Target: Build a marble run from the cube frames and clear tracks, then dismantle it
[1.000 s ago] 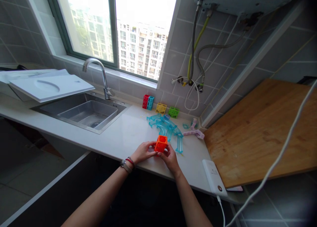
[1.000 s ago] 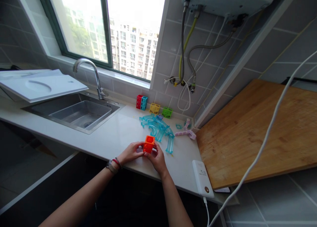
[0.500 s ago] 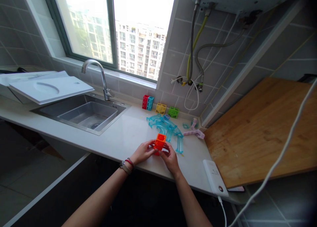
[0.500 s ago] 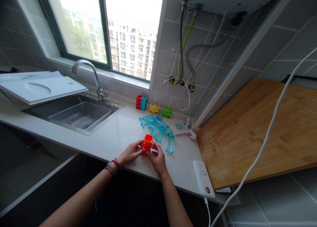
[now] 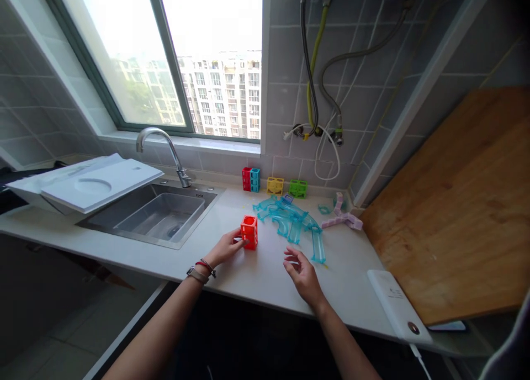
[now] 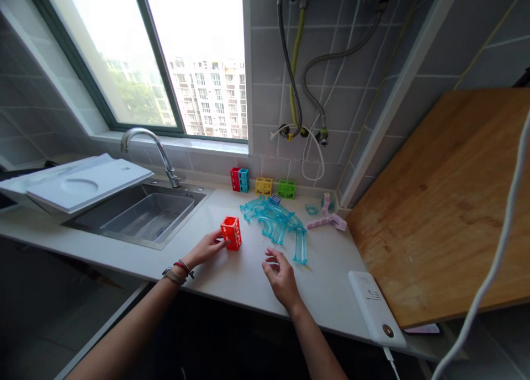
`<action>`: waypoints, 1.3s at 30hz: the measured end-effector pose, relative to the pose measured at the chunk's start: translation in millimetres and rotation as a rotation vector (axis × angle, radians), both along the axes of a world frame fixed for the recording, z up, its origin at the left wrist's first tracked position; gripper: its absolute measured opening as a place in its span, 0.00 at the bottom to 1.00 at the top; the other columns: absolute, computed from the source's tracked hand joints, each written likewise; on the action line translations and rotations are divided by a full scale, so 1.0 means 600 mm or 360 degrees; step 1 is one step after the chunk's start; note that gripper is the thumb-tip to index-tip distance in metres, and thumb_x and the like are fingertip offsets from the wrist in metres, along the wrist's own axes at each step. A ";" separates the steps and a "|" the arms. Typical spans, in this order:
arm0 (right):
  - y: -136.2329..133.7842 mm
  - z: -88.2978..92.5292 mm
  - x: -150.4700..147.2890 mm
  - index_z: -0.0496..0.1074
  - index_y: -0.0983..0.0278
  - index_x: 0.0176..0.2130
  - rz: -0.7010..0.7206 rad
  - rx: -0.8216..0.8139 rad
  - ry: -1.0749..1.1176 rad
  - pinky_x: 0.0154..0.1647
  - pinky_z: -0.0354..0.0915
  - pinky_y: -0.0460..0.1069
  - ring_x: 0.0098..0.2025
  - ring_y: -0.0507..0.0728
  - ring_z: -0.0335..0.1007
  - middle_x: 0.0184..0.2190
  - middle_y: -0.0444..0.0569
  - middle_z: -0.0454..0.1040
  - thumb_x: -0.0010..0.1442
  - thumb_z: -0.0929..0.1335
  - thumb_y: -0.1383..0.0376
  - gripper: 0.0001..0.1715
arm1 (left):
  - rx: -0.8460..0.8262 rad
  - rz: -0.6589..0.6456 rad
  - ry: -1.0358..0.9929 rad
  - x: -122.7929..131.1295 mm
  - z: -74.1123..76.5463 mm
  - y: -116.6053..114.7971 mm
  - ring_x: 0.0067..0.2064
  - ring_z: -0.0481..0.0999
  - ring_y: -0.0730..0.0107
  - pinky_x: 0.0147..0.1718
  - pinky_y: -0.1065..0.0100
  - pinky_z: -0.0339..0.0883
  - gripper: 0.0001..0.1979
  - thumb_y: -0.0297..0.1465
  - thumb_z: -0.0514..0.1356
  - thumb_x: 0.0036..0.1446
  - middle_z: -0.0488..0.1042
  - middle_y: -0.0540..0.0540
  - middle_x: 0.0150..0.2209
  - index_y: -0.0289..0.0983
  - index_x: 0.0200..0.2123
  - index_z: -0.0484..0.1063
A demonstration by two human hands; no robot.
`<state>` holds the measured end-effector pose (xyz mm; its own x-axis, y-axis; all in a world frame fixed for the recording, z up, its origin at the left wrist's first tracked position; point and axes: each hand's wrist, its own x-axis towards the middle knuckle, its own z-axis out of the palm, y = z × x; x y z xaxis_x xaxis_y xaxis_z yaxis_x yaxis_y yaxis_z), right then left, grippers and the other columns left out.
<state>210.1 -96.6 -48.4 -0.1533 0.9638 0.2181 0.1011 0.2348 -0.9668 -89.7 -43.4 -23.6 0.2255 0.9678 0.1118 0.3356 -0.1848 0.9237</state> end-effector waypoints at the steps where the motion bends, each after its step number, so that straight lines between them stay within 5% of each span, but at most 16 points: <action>1: 0.000 0.000 0.000 0.71 0.61 0.56 -0.0001 0.0003 -0.0006 0.49 0.73 0.58 0.48 0.62 0.74 0.52 0.57 0.74 0.63 0.69 0.54 0.25 | -0.0012 0.0015 0.0009 -0.014 0.001 0.008 0.51 0.78 0.51 0.46 0.60 0.72 0.22 0.44 0.64 0.56 0.78 0.38 0.51 0.36 0.49 0.76; 7: -0.003 0.004 -0.001 0.72 0.61 0.54 0.0008 -0.0005 -0.0037 0.49 0.73 0.57 0.46 0.62 0.74 0.49 0.55 0.75 0.64 0.68 0.54 0.23 | -0.0073 0.0095 0.0026 -0.080 0.012 0.052 0.50 0.78 0.52 0.47 0.59 0.72 0.26 0.48 0.65 0.53 0.80 0.38 0.47 0.34 0.47 0.77; 14: -0.004 0.009 -0.002 0.75 0.60 0.50 0.0055 -0.0020 -0.0128 0.51 0.71 0.57 0.45 0.61 0.75 0.45 0.52 0.77 0.65 0.67 0.54 0.18 | -0.0175 0.0275 0.0003 -0.131 0.030 0.111 0.41 0.81 0.57 0.32 0.65 0.74 0.34 0.48 0.68 0.49 0.76 0.34 0.54 0.36 0.55 0.70; 20: -0.007 0.011 -0.002 0.75 0.59 0.48 0.0083 -0.0018 -0.0156 0.50 0.71 0.55 0.45 0.61 0.75 0.43 0.51 0.78 0.65 0.66 0.55 0.16 | -0.0132 0.0240 -0.0222 -0.097 0.025 0.100 0.52 0.78 0.55 0.51 0.56 0.73 0.42 0.39 0.71 0.48 0.73 0.34 0.56 0.40 0.64 0.58; 24: -0.009 0.019 -0.002 0.76 0.60 0.46 0.0146 0.0008 -0.0237 0.48 0.70 0.55 0.44 0.61 0.75 0.41 0.51 0.78 0.66 0.66 0.56 0.15 | -0.0036 0.0468 -0.0155 -0.063 0.010 0.098 0.49 0.80 0.54 0.48 0.53 0.75 0.37 0.39 0.70 0.49 0.75 0.34 0.53 0.37 0.60 0.61; 29: -0.010 0.024 -0.001 0.77 0.59 0.46 0.0167 0.0005 -0.0284 0.46 0.70 0.54 0.43 0.62 0.76 0.40 0.51 0.79 0.65 0.66 0.55 0.16 | 0.0075 0.0671 -0.0065 -0.068 0.004 0.142 0.52 0.77 0.52 0.49 0.53 0.74 0.26 0.40 0.70 0.48 0.77 0.36 0.50 0.34 0.48 0.70; 39: -0.013 0.027 -0.003 0.77 0.58 0.47 0.0196 0.0002 -0.0307 0.46 0.70 0.54 0.42 0.61 0.75 0.40 0.51 0.79 0.66 0.66 0.57 0.14 | 0.0049 0.0827 -0.0015 -0.059 -0.001 0.179 0.48 0.80 0.57 0.49 0.55 0.72 0.27 0.32 0.70 0.45 0.78 0.38 0.47 0.37 0.49 0.68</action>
<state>208.5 -104.2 -32.4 -0.3088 0.9349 0.1746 0.2549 0.2582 -0.9319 -125.3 63.9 -24.0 -0.2850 0.9480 0.1419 0.3820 -0.0235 0.9239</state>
